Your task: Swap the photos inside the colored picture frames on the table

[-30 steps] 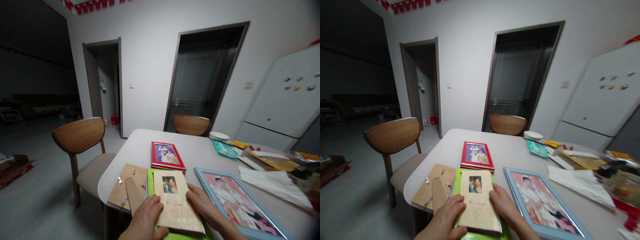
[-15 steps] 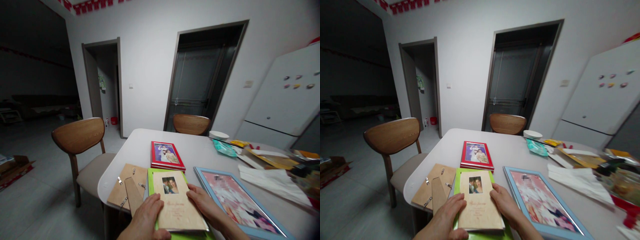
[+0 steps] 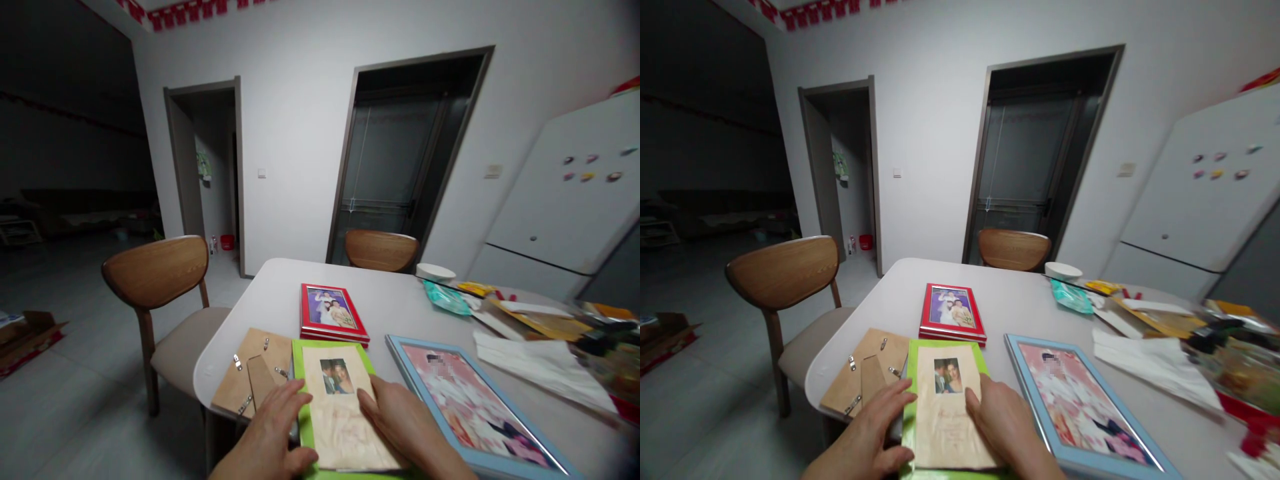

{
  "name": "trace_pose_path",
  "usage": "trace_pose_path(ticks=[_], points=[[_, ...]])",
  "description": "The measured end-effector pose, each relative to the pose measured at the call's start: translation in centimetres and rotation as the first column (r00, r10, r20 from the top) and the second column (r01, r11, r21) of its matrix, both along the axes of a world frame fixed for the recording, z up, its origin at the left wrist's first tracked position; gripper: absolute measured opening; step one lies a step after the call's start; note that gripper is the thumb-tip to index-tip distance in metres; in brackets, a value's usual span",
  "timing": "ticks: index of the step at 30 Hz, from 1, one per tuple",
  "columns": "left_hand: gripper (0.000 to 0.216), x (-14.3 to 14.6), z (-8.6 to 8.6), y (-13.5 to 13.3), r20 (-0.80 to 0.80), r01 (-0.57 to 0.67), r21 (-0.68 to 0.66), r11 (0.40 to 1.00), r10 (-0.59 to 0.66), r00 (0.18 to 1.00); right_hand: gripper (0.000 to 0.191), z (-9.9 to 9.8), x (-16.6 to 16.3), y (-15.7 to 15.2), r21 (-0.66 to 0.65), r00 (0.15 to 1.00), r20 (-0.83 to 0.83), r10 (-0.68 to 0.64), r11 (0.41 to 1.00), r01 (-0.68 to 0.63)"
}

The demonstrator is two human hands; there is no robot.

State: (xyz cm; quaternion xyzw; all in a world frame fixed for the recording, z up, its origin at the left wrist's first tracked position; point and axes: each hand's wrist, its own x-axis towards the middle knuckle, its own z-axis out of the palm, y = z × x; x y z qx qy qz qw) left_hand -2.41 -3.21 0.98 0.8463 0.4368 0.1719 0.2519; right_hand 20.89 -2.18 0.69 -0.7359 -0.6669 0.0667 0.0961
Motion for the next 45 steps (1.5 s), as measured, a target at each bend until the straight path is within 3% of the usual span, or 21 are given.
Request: trace_pose_path(ticks=[6, 9, 14, 19, 25, 30, 36, 41, 45], points=[[0.056, -5.3, -1.9, 1.5, -0.051, -0.235, 0.077, 0.969, 0.239, 0.97, 0.031, -0.5, 0.6, 0.0, 0.047, 1.0, -0.012, 0.008, 0.999, -0.007], [0.058, -6.9, -2.4, 1.7, -0.054, -0.254, 0.095, 0.962, 0.26, 0.964, 0.034, -0.1, -0.6, 0.0, 0.105, 0.995, -0.084, 0.061, 0.993, -0.052], [0.069, -7.7, -3.0, 1.7, -0.093, -0.201, 0.156, 0.967, 0.216, 0.972, 0.042, 0.5, -6.6, -0.7, 0.193, 0.898, -0.209, 0.387, 0.917, -0.35], [0.055, -8.2, -4.5, 2.3, 0.007, -0.246, 0.255, 0.935, 0.253, 0.968, 0.069, -0.8, -12.0, -0.8, 0.211, 0.875, -0.137, 0.464, 0.877, -0.432], [0.051, -8.7, -5.0, 3.0, 0.08, -0.306, 0.309, 0.901, 0.296, 0.952, 0.036, -1.1, -13.2, -0.3, 0.244, 0.833, -0.181, 0.524, 0.844, -0.478], [0.048, -7.3, -2.6, 2.6, 0.171, -0.313, 0.342, 0.886, 0.269, 0.948, 0.036, 1.1, -11.5, -0.7, 0.406, 0.737, -0.343, 0.583, 0.799, -0.443], [0.044, -1.7, 0.5, 0.9, 0.231, -0.211, 0.381, 0.9, 0.128, 0.964, 0.036, 3.5, -4.9, -2.8, 0.456, 0.75, -0.381, 0.541, 0.815, -0.356], [0.045, 3.2, 0.3, -1.0, 0.17, -0.011, 0.256, 0.967, -0.034, 0.985, 0.032, 3.1, 1.2, -5.2, 0.281, 0.826, -0.474, 0.305, 0.941, -0.186], [0.046, 4.6, -0.8, -1.6, 0.112, 0.036, 0.195, 0.98, -0.059, 0.992, 0.032, 2.0, 2.6, -6.0, 0.216, 0.841, -0.484, 0.241, 0.965, -0.152]])
